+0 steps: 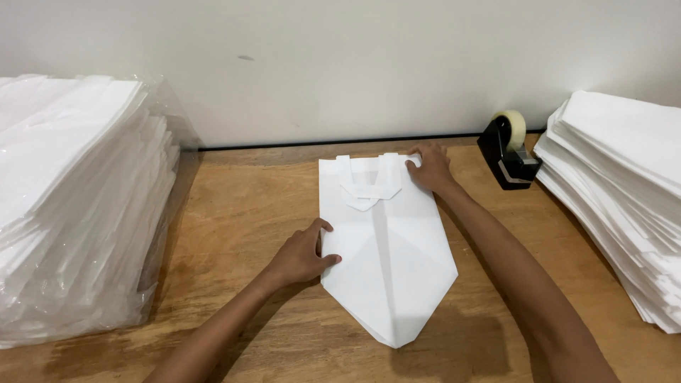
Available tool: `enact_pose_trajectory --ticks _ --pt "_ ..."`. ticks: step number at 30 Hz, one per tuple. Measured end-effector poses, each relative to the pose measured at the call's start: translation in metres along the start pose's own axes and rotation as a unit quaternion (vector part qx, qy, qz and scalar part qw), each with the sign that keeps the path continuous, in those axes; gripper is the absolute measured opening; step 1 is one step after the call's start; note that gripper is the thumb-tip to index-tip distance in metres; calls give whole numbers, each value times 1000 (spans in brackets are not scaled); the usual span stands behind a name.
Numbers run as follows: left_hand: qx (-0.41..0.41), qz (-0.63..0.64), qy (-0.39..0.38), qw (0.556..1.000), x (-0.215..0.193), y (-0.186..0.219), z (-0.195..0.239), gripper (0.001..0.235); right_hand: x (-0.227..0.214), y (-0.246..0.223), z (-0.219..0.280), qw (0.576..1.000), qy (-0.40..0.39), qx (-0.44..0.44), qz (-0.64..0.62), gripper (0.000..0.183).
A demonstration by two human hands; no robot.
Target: Packaging a stack of bags into a plastic sleeve and folding individual bags for organization at a workstation.
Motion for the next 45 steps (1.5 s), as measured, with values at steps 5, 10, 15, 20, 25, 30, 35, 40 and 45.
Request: enact_pose_trajectory --ticks 5,10,15,20,25,30,35,40,45 --pt "2 -48 -2 999 -9 5 3 53 -17 -32 28 999 -35 8 21 29" --pt "24 -93 31 995 -31 33 -1 43 -60 -57 50 998 -44 -6 -40 34" --pt "94 -165 133 973 -68 91 -43 39 -129 -58 47 998 26 -64 -15 29" --pt "208 -263 203 920 -89 185 -73 33 -224 -77 97 993 103 -15 62 28" --pt "345 -337 281 830 -62 261 -133 22 -303 -91 161 972 168 41 159 32" --pt "434 -314 278 797 -26 337 -177 16 -354 -57 209 918 213 65 328 48" --pt "424 -298 166 839 2 382 -200 60 -361 -58 257 897 193 114 381 58" --pt "408 -284 106 861 29 403 -230 82 -357 -49 282 904 146 218 336 73" --pt "451 -253 132 845 70 401 -300 60 -354 -56 294 915 129 248 292 74"
Point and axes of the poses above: each hand's wrist, its own z-axis away from the middle knuckle, its own x-axis out of the palm, y = z × x, the point moved 6 cm from there along -z, towards the middle knuckle, and after that the axes turned 12 degrees about -z, right-handed, at the moved point
